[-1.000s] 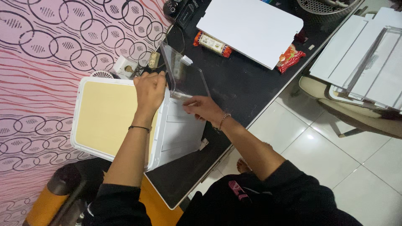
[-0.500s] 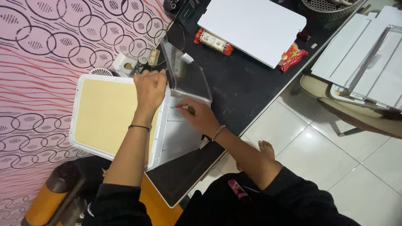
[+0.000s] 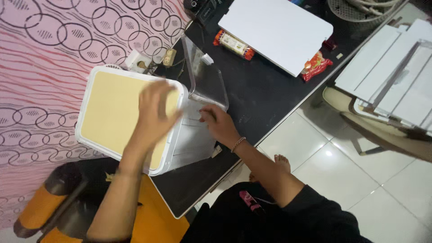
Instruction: The person assembles a white plastic storage container by hand. They align the lid and base, then use a small green tool to press and secure the side clips. Finally, they open the container to show the interior.
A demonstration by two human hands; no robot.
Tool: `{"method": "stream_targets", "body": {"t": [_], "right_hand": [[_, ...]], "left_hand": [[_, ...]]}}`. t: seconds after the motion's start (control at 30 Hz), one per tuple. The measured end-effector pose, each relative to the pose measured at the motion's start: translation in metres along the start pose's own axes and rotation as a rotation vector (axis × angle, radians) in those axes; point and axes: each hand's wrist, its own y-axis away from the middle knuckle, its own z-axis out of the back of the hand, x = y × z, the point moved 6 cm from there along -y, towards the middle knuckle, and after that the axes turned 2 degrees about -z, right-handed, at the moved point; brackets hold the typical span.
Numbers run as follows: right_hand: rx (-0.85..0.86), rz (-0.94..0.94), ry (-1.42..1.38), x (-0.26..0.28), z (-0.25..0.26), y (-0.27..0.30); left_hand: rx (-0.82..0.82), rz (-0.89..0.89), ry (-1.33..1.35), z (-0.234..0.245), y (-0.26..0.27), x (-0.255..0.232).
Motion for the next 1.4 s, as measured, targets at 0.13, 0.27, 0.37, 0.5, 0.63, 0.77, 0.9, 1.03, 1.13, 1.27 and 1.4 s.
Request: {"method": "stream_targets", "body": {"t": [0.13, 0.27, 0.37, 0.5, 0.63, 0.77, 0.9, 1.03, 1.13, 1.27, 1.4], "right_hand": [[0.038, 0.049, 0.087, 0.002, 0.002, 0.001], [0.121, 0.233, -0.008, 0.011, -0.013, 0.001], [0.174, 0.109, -0.025, 0.009, -0.022, 0.005], [0.118, 0.079, -0.005, 0.019, -0.025, 0.014], [0.074, 0.018, 0.041, 0.028, -0.025, 0.021], [0.099, -0.039, 0.166, 0.025, -0.026, 0.019], [-0.010, 0.301, 0.185, 0.037, -0.027, 0.018], [0.023, 0.231, 0.306, 0.031, -0.029, 0.018], [-0.017, 0.244, 0.410, 0.016, -0.027, 0.017], [0.016, 0.022, 0.234, -0.006, -0.035, 0.024], [-0.194, 0.297, 0.139, 0.043, -0.033, 0.040]], "left_hand": [[0.344, 0.357, -0.117, 0.003, 0.078, -0.033], [0.398, 0.493, -0.164, 0.001, 0.112, -0.028], [0.424, 0.505, -0.114, -0.001, 0.118, -0.020], [0.481, 0.500, -0.037, 0.002, 0.120, -0.019], [0.542, 0.517, -0.036, 0.001, 0.117, -0.023], [0.577, 0.535, -0.070, -0.001, 0.114, -0.023], [0.586, 0.557, -0.046, 0.000, 0.114, -0.025], [0.605, 0.552, -0.055, 0.000, 0.116, -0.022], [0.615, 0.510, -0.112, -0.002, 0.120, -0.017], [0.344, 0.408, 0.039, 0.012, 0.135, -0.013], [-0.534, 0.720, 0.229, 0.013, 0.189, -0.003]]}}
